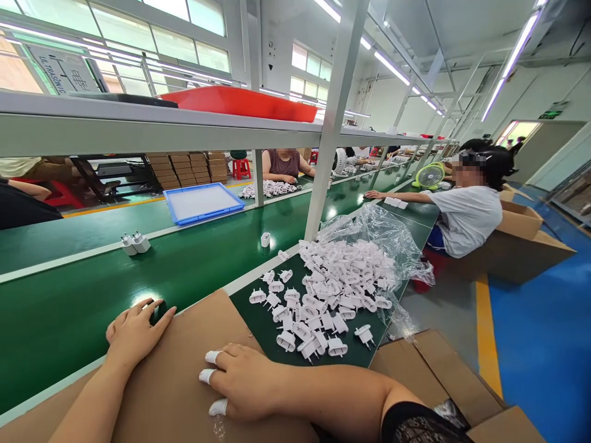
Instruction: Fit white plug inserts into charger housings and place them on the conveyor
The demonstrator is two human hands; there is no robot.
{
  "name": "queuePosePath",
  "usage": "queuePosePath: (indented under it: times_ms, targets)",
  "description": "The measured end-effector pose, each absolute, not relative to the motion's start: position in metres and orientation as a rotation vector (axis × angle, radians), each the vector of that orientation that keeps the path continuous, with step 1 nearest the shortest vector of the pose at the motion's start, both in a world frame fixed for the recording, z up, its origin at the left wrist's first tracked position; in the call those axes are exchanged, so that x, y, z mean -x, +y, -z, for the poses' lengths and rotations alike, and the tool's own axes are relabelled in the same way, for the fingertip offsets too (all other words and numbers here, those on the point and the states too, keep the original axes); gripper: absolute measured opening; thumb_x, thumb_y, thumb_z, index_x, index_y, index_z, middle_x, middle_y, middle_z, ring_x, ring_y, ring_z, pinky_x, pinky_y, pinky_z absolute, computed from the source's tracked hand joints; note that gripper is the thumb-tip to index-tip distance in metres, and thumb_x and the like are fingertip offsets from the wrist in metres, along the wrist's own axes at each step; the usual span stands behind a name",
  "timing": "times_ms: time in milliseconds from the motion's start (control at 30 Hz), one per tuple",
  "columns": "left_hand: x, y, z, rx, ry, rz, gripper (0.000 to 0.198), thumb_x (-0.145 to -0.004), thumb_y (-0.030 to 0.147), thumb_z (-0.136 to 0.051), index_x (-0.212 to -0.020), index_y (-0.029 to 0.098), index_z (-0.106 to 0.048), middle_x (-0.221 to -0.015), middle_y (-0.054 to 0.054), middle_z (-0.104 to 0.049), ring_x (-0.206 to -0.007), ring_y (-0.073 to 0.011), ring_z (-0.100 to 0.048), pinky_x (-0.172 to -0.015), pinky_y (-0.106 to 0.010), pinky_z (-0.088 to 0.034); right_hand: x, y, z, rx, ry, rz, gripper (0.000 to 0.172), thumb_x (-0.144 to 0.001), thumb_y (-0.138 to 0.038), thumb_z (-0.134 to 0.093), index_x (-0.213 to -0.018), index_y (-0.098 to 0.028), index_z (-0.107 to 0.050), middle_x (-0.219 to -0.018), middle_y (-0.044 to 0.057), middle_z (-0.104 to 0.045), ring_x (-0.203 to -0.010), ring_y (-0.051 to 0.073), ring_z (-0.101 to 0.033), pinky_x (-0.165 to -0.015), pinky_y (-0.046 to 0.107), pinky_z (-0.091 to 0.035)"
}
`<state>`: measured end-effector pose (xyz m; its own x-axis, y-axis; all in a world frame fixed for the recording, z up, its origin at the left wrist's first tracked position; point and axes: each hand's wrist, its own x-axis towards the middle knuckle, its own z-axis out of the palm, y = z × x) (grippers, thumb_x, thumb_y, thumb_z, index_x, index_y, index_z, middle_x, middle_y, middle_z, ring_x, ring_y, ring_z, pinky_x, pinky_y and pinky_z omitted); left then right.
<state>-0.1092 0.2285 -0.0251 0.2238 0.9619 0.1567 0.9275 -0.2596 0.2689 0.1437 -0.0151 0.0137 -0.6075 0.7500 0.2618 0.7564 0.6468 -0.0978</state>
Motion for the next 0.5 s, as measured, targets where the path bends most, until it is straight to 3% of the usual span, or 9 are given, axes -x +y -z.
queuePosePath:
  times_ms: [400,500]
  targets:
    - [0.1086,0.2285,0.0243,-2.376,1.843,-0.397,0.071,-0.089,0.071,-0.042,-0.137,0.022,-0.062,-0.153,-0.014,-0.046,-0.145,-0.0400,-0.035,-0.119,-0.054,-0.030,-0.1438,-0.0161,-0.0155,1.229,-2.591,0.009,0.059,-0.103,-0.056,-0.044,-0.142,-0.012,-0.052,-0.148,0.017,-0.051,-0.132,0.029,-0.051,-0.115,0.040,-0.041]
    - [0.1089,0.2286,0.0234,-2.350,1.822,-0.413,0.073,-0.087,0.072,-0.044,-0.136,0.021,-0.063,-0.153,-0.016,-0.045,-0.146,-0.0415,-0.032,-0.121,-0.056,-0.025,-0.1442,-0.0166,-0.0174,1.222,-2.594,0.008,0.059,-0.103,-0.056,-0.045,-0.142,-0.011,-0.052,-0.147,0.017,-0.052,-0.131,0.029,-0.052,-0.116,0.040,-0.041]
